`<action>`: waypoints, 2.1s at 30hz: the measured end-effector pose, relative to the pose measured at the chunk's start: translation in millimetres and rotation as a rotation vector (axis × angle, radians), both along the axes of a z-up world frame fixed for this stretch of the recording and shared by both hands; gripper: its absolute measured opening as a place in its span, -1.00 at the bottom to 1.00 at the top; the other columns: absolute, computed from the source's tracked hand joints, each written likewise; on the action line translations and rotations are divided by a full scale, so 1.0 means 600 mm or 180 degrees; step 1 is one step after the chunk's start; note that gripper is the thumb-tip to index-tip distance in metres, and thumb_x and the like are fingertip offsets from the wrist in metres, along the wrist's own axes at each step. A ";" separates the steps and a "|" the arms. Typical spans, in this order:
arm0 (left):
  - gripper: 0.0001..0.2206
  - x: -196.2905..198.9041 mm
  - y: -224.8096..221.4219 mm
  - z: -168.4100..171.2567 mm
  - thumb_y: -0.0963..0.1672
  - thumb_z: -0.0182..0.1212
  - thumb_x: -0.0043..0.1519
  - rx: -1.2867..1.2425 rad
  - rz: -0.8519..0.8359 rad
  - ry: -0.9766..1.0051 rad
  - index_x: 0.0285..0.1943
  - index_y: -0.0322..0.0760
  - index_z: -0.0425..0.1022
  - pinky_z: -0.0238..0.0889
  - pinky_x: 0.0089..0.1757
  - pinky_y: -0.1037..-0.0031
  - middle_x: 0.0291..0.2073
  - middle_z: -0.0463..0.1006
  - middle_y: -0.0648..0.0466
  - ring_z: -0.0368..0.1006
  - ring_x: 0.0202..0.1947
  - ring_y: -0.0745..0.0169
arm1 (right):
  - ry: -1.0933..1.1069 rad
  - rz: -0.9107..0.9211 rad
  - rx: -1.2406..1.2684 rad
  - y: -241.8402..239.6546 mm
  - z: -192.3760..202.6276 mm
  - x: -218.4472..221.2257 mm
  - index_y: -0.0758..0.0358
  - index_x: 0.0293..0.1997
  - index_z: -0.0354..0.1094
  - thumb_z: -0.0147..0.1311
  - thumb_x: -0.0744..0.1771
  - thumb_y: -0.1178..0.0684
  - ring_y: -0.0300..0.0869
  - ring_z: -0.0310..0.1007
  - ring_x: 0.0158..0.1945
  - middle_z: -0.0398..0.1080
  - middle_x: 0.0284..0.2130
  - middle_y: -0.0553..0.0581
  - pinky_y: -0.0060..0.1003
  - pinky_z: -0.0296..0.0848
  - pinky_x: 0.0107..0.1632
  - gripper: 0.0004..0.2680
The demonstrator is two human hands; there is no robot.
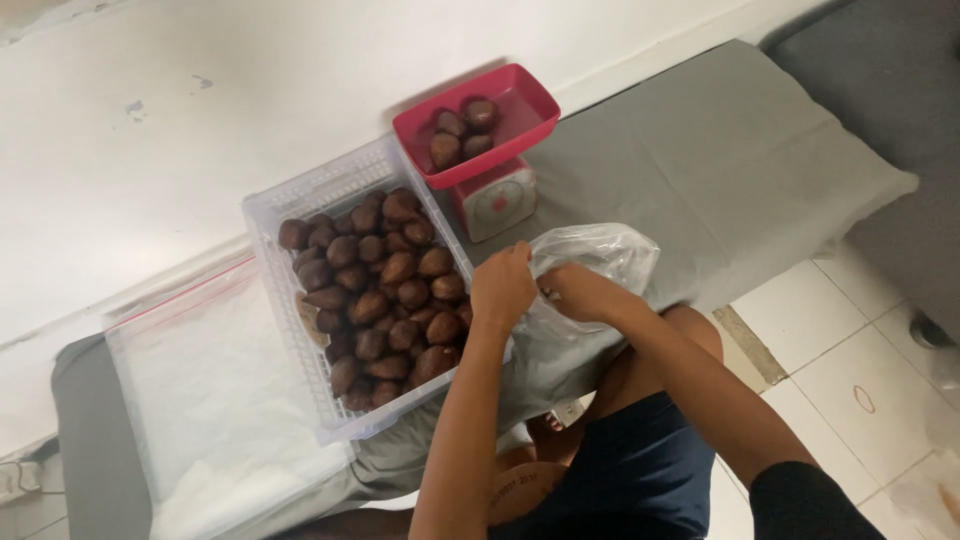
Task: Packing salak fruits from a crate into plastic bags after weighing them on a scale.
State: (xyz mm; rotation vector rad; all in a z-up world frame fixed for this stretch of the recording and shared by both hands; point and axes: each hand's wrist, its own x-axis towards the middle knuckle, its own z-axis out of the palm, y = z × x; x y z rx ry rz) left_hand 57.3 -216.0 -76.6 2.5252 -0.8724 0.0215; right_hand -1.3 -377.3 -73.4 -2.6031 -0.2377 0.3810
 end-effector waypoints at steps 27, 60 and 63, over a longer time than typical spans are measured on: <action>-0.84 0.000 -0.003 0.017 -0.19 0.08 0.28 -0.0485 0.0291 0.0219 -0.09 -0.27 0.58 0.51 -0.20 0.24 -0.31 0.62 -0.09 0.62 -0.26 -0.08 | -0.0672 -0.0943 -0.1129 0.040 0.175 0.353 0.06 -0.25 0.59 0.14 0.28 -0.37 0.14 0.49 0.00 0.60 -0.23 0.14 0.12 0.09 0.16 -0.67; -0.88 -0.007 0.005 0.019 -0.20 0.13 0.27 -0.0595 0.0270 -0.0017 -0.07 -0.17 0.51 0.50 -0.24 0.38 -0.18 0.63 -0.01 0.62 -0.25 0.08 | -0.0132 -0.0635 0.0696 -0.034 0.079 -0.040 0.30 0.14 0.42 0.28 0.19 0.15 0.21 0.57 0.01 0.53 -0.01 0.39 0.11 0.46 0.12 -0.61; -0.87 -0.009 0.005 0.018 -0.20 0.11 0.28 -0.0482 0.0260 0.0006 -0.05 -0.17 0.51 0.50 -0.24 0.37 -0.15 0.63 -0.01 0.63 -0.23 0.08 | 0.0137 -0.0509 0.0641 -0.018 0.077 -0.042 0.30 0.13 0.41 0.19 0.23 0.21 0.20 0.56 0.06 0.50 0.02 0.40 0.08 0.44 0.17 -0.66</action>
